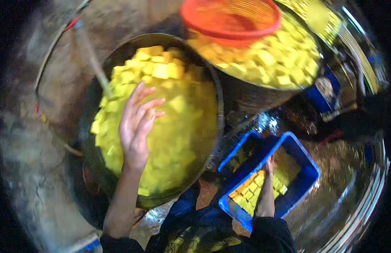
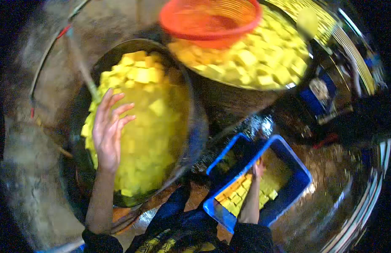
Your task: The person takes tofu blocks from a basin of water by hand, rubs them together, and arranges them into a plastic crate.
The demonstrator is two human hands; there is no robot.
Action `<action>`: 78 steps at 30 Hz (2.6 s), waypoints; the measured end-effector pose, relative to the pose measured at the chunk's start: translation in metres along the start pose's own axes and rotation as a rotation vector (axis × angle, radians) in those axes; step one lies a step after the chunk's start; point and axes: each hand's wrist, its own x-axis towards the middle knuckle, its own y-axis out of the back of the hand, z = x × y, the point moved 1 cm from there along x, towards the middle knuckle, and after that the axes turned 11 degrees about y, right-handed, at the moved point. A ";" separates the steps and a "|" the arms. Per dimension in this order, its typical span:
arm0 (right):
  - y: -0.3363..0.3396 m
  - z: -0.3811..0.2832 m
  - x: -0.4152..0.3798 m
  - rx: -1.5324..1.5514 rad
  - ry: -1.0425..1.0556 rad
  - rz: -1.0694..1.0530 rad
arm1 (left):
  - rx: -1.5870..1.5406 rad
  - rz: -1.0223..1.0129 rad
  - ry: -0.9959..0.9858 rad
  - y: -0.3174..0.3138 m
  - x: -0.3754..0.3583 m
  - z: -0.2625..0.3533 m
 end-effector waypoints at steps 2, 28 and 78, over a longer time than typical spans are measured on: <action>-0.002 -0.002 -0.001 -0.109 0.023 -0.092 | -0.025 -0.018 0.111 0.029 0.003 -0.004; 0.235 -0.496 -0.221 -0.663 1.270 -0.301 | 0.956 -1.145 -0.449 0.111 -0.052 -0.165; 0.171 -0.692 -0.243 -0.138 1.407 -0.281 | -1.706 0.529 0.266 0.238 0.060 -0.127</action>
